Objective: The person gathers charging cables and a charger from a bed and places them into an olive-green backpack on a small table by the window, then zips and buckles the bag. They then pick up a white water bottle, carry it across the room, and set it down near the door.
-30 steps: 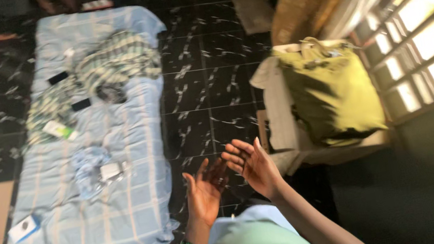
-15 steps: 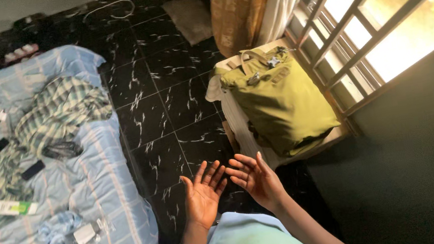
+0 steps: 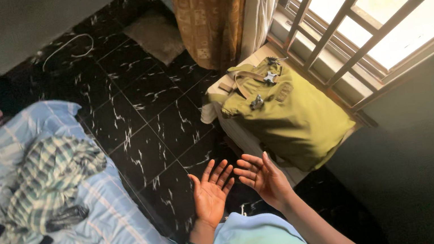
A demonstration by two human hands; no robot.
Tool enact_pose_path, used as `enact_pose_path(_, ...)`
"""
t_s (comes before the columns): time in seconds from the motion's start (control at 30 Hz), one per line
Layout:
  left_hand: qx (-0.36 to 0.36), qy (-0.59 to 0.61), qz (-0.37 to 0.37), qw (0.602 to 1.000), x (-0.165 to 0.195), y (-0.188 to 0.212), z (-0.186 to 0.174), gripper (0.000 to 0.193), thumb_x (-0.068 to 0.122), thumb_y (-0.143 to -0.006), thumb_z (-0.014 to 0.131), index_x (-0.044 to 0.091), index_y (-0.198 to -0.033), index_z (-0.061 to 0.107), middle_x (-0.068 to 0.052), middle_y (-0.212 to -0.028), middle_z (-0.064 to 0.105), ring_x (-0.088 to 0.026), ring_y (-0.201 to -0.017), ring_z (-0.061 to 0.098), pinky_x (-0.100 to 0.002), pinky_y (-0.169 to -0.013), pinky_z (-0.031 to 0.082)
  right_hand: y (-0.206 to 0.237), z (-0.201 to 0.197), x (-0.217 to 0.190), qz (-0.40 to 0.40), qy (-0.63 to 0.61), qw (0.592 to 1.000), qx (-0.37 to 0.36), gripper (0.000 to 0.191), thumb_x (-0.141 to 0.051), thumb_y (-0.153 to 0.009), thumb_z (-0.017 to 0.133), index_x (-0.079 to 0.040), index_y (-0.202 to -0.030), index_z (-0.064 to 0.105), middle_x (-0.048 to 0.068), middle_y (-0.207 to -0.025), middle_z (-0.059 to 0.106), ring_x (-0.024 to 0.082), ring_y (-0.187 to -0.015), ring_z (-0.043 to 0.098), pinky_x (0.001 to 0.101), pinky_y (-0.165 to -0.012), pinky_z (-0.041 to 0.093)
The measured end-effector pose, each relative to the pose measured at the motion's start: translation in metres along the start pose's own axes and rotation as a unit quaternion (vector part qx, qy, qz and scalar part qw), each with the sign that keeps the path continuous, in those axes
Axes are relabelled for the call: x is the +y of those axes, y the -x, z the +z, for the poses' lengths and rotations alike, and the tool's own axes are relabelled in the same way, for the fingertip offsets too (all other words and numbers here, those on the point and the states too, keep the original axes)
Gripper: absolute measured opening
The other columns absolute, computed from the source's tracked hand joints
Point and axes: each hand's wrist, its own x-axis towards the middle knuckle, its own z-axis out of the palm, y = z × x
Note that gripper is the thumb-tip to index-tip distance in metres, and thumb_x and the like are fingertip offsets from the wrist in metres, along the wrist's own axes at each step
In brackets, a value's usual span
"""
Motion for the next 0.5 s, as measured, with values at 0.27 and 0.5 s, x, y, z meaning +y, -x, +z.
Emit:
enact_pose_path(0.27, -0.020, -0.050, -0.094, 0.994, 0.063, -0.059, 0.009, 0.081, 0.070, -0.098, 0.034, 0.009, -0.152, 0.041, -0.018, -0.148, 0.054, -0.031, -0.132, 0.053, -0.046, -0.108, 0.045, -0.054, 0.030, 0.015, -0.070, -0.037, 0.997, 0.023, 0.061, -0.048, -0.108, 0.037, 0.003, -0.138, 0.052, 0.017, -0.127, 0.065, 0.030, -0.116, 0.067, 0.0407, -0.097, 0.055)
enact_pose_path(0.5, -0.012, -0.059, -0.157, 0.986, 0.047, -0.100, 0.023, 0.082, 0.070, -0.096, 0.034, 0.008, -0.150, 0.042, -0.019, -0.146, 0.054, -0.033, -0.134, 0.054, -0.047, -0.106, 0.046, -0.054, 0.005, -0.010, -0.107, -0.042, 0.989, 0.097, 0.063, -0.049, -0.107, 0.036, 0.002, -0.138, 0.053, 0.016, -0.126, 0.065, 0.031, -0.117, 0.066, 0.0418, -0.097, 0.055)
